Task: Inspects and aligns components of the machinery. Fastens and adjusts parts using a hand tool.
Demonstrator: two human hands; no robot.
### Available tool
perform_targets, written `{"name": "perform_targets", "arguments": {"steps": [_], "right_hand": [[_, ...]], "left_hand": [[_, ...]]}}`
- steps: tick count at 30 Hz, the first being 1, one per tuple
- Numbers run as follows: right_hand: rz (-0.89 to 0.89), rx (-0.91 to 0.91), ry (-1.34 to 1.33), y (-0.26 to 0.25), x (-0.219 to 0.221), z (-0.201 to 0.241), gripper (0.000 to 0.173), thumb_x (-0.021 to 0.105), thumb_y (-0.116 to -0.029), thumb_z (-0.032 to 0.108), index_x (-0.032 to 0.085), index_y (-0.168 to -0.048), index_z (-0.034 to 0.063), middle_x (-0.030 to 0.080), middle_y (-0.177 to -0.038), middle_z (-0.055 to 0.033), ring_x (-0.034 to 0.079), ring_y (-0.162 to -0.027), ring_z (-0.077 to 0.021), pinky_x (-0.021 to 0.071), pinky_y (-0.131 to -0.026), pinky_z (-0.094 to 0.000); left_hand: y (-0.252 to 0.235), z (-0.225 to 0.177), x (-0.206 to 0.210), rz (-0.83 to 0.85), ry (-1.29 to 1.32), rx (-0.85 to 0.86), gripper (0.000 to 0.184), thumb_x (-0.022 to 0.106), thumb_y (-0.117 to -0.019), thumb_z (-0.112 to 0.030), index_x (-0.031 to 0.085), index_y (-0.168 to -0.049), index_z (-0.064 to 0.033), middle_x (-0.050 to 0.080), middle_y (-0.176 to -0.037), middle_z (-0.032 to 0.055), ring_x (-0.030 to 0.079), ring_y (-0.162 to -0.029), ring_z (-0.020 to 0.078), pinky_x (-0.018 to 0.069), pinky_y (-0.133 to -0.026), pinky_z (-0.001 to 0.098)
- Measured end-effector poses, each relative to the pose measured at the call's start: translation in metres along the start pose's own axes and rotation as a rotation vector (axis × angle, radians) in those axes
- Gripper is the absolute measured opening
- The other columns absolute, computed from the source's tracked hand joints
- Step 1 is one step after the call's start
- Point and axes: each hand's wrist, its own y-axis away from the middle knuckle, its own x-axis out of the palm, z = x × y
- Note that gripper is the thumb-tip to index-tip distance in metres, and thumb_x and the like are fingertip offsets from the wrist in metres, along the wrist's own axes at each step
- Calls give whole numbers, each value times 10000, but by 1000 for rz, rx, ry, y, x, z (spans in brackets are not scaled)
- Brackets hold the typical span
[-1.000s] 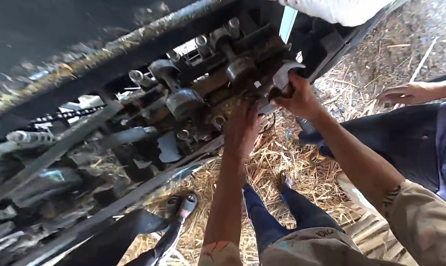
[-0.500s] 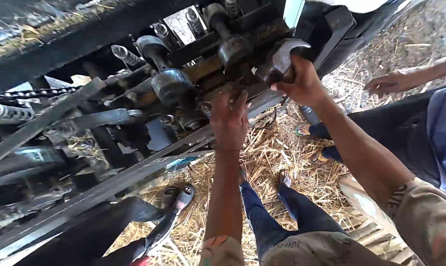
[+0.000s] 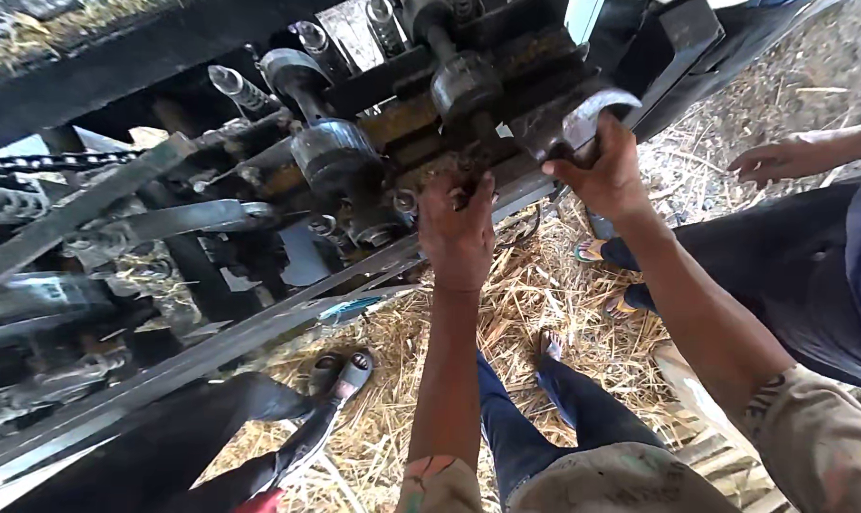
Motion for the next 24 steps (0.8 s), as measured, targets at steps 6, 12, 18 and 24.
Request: {"name": "perform_targets", "arguments": {"steps": [6, 12, 18, 24], "right_hand": [[18, 8, -89, 0, 1, -4, 472, 861, -788, 118, 614, -1157, -42, 720, -1011, -82, 711, -926, -85, 603, -873, -275], [41, -44, -121, -4, 0, -7, 484, 858, -785, 111, 618, -1172, -52, 721, -1044, -94, 709, -973, -96, 596, -914, -288], [-26, -9, 11, 2, 3, -5, 477, 863, -802, 209, 634, -1147, -28, 722, -1000, -90, 709, -918, -102, 600, -870, -301], [-110, 176, 188, 43, -17, 32, 461, 786, -902, 332, 610, -1174, 4, 690, -871, -39, 679, -736, -108, 606, -701, -334]], "left_hand": [[1, -2, 3, -22, 46, -107, 340, 703, -977, -282, 725, -1207, -32, 651, -1147, 227, 628, -1073, 326, 519, -952, 409], [-26, -28, -24, 252, 100, -443, 336, 696, -968, -302, 706, -1217, -77, 667, -1203, 143, 668, -1015, 214, 560, -877, 371], [-28, -38, -14, 138, 409, -669, 296, 740, -923, -125, 645, -1188, -34, 714, -1008, 39, 687, -823, 71, 594, -740, 255], [-22, -38, -8, 81, 462, -672, 361, 739, -910, -92, 589, -1228, -6, 681, -977, 54, 675, -772, 91, 598, -699, 267]]}}
